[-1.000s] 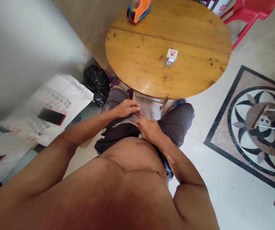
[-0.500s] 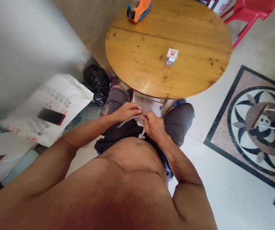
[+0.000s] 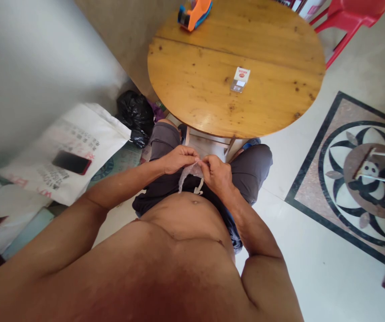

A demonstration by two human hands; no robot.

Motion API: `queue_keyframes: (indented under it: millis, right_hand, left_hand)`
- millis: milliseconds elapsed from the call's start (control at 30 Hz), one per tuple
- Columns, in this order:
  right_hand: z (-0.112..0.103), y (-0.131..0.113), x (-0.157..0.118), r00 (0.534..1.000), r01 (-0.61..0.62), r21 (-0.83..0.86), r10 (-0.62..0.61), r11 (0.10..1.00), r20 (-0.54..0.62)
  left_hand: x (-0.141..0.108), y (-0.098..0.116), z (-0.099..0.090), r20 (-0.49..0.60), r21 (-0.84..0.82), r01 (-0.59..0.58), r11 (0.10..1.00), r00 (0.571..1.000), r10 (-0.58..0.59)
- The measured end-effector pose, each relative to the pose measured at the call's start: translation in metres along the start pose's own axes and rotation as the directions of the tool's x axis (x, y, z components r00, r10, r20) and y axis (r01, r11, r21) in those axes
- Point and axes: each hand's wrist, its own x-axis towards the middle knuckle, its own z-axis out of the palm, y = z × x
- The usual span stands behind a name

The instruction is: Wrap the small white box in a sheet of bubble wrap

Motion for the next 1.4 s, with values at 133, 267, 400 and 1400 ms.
queue_keyframes:
  millis: [133,267,400,1400]
  right_hand:
    - [0.0,0.0,0.0,1.0,0.002,0.013,-0.002,1.0,0.004]
    - [0.001,0.001,-0.001,0.999,-0.035,0.017,0.035,0.999,0.009]
    - [0.001,0.002,0.0,0.998,-0.055,0.035,0.054,0.998,0.014]
    - [-0.007,0.002,0.007,0.968,-0.243,0.174,0.228,0.954,0.104]
  left_hand:
    - [0.002,-0.004,0.002,-0.016,-0.04,0.006,0.999,1.0,-0.006]
    - [0.003,-0.005,0.005,-0.057,-0.029,-0.002,1.0,0.998,0.0]
    - [0.002,-0.002,0.009,-0.051,-0.01,0.007,1.0,0.999,-0.007]
    - [-0.002,-0.001,0.003,0.151,0.158,-0.124,0.98,0.984,0.1]
